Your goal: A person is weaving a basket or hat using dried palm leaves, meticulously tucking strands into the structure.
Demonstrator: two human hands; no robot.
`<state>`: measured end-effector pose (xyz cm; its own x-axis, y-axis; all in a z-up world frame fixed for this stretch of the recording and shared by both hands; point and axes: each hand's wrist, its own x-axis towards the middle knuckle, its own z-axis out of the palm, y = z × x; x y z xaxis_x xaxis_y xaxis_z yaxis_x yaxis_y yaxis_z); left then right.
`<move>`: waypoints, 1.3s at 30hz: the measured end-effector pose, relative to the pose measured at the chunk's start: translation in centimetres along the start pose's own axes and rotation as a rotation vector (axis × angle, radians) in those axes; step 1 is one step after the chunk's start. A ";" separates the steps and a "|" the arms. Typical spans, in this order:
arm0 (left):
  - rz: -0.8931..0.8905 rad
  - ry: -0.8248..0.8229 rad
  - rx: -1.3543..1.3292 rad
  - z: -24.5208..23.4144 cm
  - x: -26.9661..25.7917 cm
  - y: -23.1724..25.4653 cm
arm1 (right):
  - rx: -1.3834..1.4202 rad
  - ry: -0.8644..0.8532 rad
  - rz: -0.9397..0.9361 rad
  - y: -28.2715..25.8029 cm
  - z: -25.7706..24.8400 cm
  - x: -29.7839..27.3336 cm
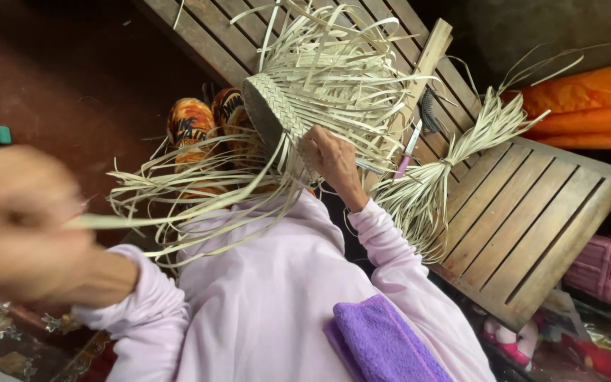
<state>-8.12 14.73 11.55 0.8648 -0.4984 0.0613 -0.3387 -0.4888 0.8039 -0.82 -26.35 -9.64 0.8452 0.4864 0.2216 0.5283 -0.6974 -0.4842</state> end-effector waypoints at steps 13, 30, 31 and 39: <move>-0.596 0.551 -1.110 31.2 13.1 -12.4 | 0.056 0.060 0.059 0.7 0.3 -0.2; -0.492 0.528 -0.737 31.2 17.2 -12.3 | 0.259 0.134 0.068 3.0 -1.4 -0.5; -0.489 0.523 -0.732 31.4 17.3 -12.3 | 0.260 0.140 0.071 3.0 -1.4 -0.7; -0.568 0.544 -0.829 30.3 17.8 -10.1 | 0.396 0.154 0.173 4.0 -0.7 -1.4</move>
<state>-0.52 -10.89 -13.42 0.9291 0.1186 -0.3502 0.3268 0.1797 0.9279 0.17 -30.18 -11.32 0.9363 0.2756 0.2175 0.3318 -0.4922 -0.8047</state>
